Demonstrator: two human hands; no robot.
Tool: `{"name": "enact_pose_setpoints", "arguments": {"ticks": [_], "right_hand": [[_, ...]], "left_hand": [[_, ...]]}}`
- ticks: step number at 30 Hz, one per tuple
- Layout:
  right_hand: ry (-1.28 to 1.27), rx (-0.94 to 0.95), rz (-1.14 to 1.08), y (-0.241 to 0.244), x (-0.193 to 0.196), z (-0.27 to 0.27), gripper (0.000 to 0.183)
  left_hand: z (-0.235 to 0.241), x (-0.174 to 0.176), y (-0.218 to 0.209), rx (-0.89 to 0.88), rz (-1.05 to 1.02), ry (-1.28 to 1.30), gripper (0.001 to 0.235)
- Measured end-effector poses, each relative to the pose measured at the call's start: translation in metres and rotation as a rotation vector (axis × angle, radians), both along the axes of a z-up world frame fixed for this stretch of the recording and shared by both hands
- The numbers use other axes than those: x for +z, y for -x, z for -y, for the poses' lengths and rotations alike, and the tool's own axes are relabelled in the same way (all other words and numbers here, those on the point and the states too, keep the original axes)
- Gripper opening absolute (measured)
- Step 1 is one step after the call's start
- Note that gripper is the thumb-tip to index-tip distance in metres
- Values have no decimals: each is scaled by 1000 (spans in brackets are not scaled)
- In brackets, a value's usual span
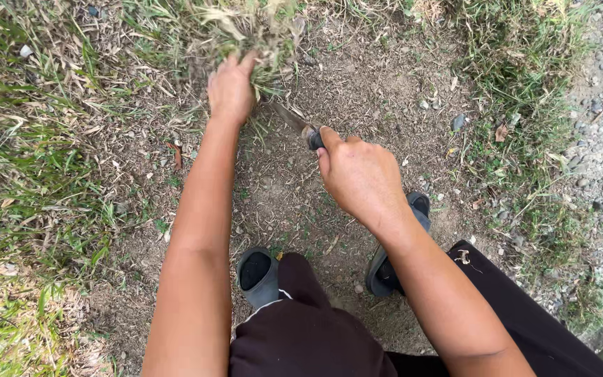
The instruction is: The person pulls weeds from the ground and digs out roots using a trowel.
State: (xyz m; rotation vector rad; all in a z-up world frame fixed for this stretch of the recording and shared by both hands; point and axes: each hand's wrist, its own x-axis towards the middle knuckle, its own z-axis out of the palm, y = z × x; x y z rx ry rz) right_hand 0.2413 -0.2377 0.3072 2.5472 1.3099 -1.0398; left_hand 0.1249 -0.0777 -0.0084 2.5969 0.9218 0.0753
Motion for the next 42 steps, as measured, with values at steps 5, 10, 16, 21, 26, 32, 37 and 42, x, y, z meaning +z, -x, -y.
{"name": "enact_pose_setpoints", "arguments": {"ticks": [5, 10, 16, 21, 26, 32, 37, 42], "right_hand": [[-59, 26, 61, 15, 2, 0, 33], [-42, 60, 56, 28, -2, -4, 45], [-33, 108, 78, 29, -5, -6, 37], [-80, 203, 153, 43, -10, -6, 42], [-54, 298, 165, 50, -9, -16, 45], [132, 331, 113, 21, -2, -25, 40], [124, 350, 95, 19, -23, -28, 37], [17, 441, 194, 35, -36, -24, 27]], "left_hand": [[-2, -3, -36, -160, -278, 264, 30], [-14, 0, -30, -54, -195, 361, 44], [-16, 13, -9, 307, -130, 436, 45], [3, -1, 23, 409, -3, 439, 39], [-26, -1, 78, 614, 205, 512, 29], [-11, -20, 71, 729, 291, 464, 31], [13, -4, 51, 778, 347, 491, 36], [45, 21, 88, 917, 690, 593, 36]]}}
